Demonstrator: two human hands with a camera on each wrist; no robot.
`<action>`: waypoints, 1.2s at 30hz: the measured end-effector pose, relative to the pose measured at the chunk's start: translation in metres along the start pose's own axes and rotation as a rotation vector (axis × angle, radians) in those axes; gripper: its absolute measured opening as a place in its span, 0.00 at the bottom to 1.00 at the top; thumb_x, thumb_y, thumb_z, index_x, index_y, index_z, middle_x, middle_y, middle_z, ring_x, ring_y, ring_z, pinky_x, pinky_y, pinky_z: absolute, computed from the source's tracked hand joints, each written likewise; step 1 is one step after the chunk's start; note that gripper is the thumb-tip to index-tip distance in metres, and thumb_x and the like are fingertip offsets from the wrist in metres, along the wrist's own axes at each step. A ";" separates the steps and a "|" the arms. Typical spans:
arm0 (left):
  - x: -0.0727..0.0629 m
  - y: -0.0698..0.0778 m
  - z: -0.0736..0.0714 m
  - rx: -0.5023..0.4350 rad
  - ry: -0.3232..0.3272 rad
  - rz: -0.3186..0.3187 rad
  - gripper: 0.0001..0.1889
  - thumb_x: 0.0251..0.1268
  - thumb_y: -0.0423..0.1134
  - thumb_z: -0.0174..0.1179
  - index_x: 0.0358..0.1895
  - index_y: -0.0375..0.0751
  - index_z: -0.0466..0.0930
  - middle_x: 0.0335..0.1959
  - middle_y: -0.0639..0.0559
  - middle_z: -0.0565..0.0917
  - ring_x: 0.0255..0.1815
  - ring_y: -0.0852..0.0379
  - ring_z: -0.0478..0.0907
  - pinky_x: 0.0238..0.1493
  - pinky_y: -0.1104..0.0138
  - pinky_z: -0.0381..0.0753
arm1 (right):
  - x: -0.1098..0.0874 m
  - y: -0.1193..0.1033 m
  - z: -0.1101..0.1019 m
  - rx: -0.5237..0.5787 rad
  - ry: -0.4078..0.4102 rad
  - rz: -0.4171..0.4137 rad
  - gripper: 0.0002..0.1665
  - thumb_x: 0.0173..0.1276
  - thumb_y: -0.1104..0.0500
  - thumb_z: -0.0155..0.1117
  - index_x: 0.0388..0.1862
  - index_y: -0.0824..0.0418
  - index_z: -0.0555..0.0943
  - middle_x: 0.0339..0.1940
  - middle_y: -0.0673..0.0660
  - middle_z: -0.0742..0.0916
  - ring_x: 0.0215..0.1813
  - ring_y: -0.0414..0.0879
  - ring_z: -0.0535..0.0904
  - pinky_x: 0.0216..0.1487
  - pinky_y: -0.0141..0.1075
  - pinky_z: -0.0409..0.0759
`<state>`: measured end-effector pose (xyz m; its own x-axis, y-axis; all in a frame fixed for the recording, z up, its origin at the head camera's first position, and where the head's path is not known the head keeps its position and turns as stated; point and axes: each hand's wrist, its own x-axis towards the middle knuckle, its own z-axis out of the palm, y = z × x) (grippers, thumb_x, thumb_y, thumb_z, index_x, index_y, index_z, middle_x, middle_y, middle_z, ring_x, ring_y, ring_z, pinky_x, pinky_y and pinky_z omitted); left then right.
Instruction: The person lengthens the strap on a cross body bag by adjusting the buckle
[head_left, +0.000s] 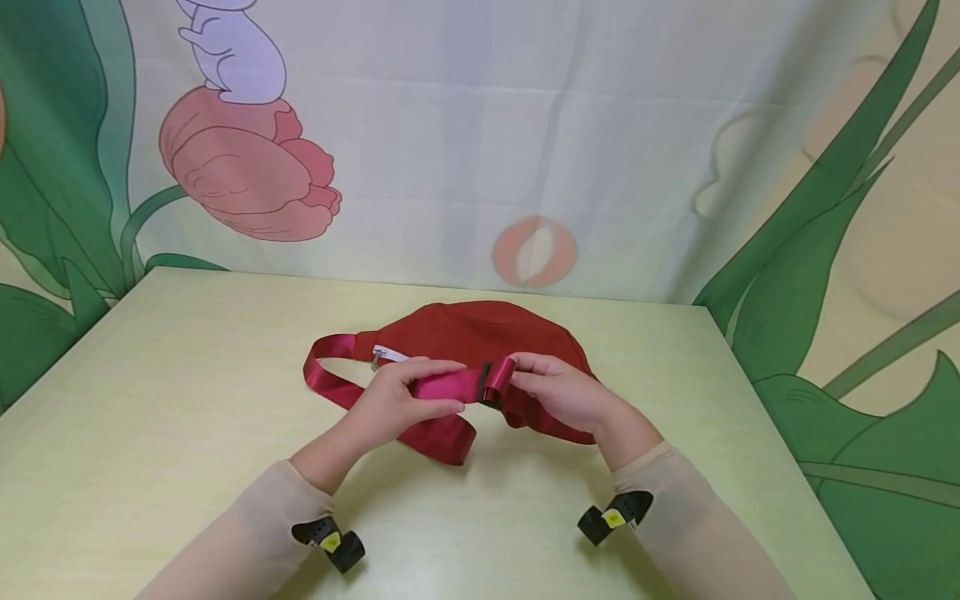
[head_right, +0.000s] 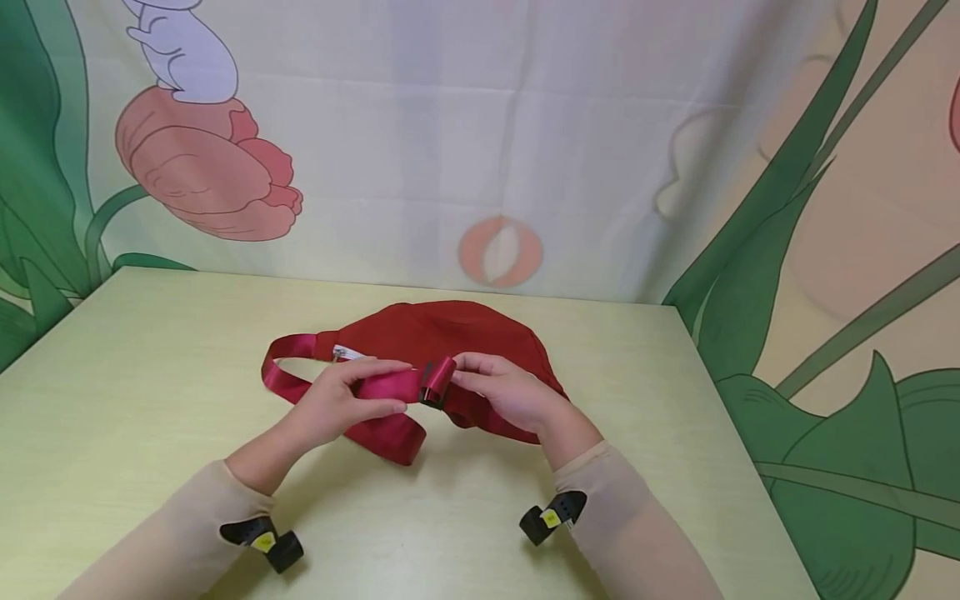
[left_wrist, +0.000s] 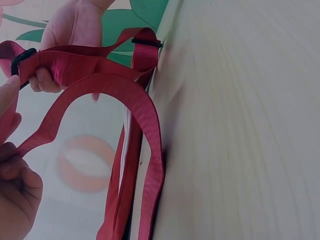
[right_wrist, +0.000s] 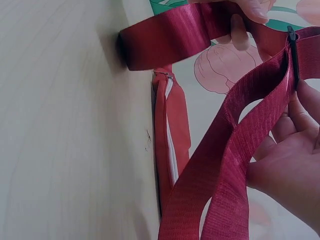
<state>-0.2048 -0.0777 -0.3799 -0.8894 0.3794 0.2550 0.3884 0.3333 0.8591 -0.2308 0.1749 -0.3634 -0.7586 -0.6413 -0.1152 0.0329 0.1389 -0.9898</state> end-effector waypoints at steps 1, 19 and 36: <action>0.000 0.000 -0.001 0.009 0.003 -0.004 0.24 0.50 0.43 0.71 0.54 0.50 0.80 0.44 0.54 0.80 0.35 0.52 0.74 0.32 0.63 0.77 | 0.000 0.000 0.000 0.009 -0.003 -0.002 0.16 0.74 0.60 0.47 0.55 0.65 0.73 0.46 0.61 0.81 0.49 0.54 0.75 0.48 0.43 0.75; -0.015 0.039 -0.019 0.045 -0.008 -0.026 0.23 0.52 0.34 0.69 0.54 0.37 0.79 0.42 0.47 0.81 0.33 0.54 0.73 0.29 0.68 0.75 | -0.002 -0.002 -0.002 0.023 0.008 0.007 0.11 0.72 0.58 0.50 0.48 0.63 0.74 0.43 0.61 0.81 0.45 0.53 0.76 0.46 0.43 0.77; -0.011 -0.008 -0.030 0.068 -0.019 0.017 0.26 0.49 0.39 0.71 0.55 0.45 0.79 0.44 0.53 0.81 0.37 0.54 0.75 0.32 0.67 0.77 | -0.004 -0.002 -0.001 0.019 0.005 -0.002 0.14 0.72 0.57 0.51 0.50 0.63 0.75 0.44 0.62 0.80 0.44 0.53 0.75 0.44 0.43 0.78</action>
<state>-0.2053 -0.1109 -0.3767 -0.8780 0.4018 0.2603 0.4197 0.3843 0.8223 -0.2283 0.1784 -0.3605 -0.7621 -0.6374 -0.1133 0.0440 0.1236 -0.9914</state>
